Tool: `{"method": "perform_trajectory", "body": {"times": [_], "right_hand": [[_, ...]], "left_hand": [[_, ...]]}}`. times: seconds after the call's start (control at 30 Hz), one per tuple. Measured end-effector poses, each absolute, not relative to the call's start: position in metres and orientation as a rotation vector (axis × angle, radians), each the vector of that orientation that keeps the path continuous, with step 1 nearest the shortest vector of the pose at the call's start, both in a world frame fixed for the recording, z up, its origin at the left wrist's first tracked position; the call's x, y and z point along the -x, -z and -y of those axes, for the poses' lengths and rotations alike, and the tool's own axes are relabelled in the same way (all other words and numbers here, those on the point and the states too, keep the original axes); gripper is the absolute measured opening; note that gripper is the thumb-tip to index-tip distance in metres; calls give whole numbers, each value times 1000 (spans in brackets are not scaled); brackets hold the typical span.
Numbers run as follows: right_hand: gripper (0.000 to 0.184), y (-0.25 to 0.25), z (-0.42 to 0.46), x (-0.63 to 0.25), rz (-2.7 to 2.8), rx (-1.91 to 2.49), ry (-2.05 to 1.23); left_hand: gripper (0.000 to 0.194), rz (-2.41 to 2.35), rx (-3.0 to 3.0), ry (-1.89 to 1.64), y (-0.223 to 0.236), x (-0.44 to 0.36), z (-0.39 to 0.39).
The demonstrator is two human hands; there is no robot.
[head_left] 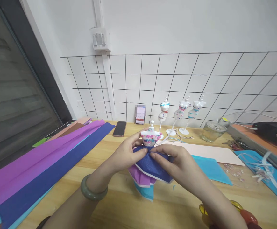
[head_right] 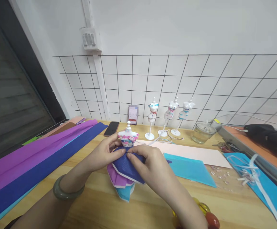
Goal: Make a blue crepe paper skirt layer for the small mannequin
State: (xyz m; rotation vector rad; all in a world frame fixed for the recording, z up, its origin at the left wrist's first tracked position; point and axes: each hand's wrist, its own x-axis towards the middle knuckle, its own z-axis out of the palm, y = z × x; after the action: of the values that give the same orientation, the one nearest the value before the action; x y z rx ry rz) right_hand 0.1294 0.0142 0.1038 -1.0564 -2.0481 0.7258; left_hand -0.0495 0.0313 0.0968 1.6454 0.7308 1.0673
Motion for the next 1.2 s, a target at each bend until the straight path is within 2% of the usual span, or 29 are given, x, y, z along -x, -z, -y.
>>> {"method": "perform_trajectory", "body": {"times": [0.23,0.63,0.87,1.2], "right_hand": [[15,-101,-17,-129,2038,1008,-678],[15,-101,-15,-126,1962,1091,-643],[13,-96,-18,-126,1956,1138,-546],[13,-102,-16,-126,1959,1130,-609]], "left_hand": [[38,-729,-1647,-1062,-95,48,-30],[54,-732,-1629,-1048,-99,47,-28],[50,-746,-1629,-1065,-97,47,-28],[50,-769,-1612,-1078,-98,45,-29]]}}
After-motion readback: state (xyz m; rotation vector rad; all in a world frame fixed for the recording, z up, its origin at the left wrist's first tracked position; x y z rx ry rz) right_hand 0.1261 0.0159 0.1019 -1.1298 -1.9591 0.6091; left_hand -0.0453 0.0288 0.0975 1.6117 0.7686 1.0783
